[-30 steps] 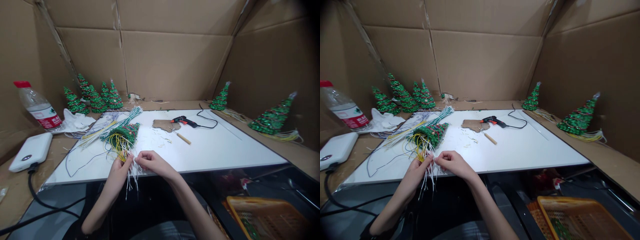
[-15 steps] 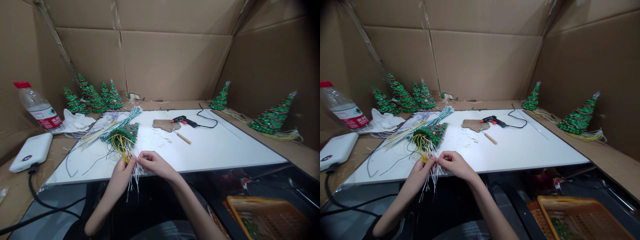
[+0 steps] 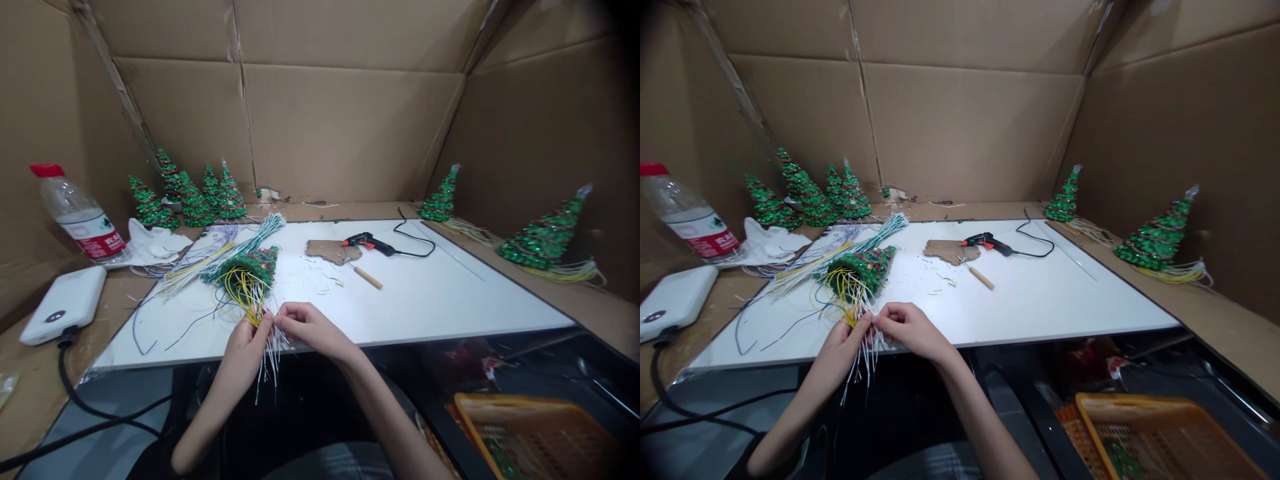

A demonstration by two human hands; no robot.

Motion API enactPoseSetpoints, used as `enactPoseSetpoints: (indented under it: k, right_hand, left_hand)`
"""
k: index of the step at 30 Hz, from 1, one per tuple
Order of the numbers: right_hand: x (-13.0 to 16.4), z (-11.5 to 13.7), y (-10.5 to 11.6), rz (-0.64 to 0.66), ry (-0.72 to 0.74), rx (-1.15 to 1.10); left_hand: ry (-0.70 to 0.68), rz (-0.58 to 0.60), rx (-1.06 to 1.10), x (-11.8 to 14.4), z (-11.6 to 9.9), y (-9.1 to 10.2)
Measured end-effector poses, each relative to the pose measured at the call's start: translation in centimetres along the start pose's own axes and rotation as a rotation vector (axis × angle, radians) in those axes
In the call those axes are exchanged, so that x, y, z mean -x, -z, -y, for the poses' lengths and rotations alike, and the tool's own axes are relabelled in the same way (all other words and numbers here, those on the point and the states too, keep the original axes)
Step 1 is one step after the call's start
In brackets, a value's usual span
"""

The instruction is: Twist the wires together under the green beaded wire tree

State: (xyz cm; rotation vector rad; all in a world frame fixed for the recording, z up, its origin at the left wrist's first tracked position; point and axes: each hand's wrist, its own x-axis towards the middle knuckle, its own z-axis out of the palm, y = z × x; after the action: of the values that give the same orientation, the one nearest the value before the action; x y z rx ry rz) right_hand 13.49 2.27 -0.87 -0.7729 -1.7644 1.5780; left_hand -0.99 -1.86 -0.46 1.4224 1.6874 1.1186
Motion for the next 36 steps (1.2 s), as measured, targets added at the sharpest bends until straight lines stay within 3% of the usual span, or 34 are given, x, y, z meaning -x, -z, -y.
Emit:
enactPoseSetpoints:
  k: [11, 36]
  right_hand:
    - [0.03, 0.03, -0.01, 0.001, -0.001, -0.023]
    - [0.1, 0.12, -0.02, -0.008, 0.02, -0.065]
  left_hand:
    - [0.003, 0.05, 0.041, 0.03, 0.08, 0.05]
    - [-0.003, 0.031, 0.085, 0.05, -0.09, -0.1]
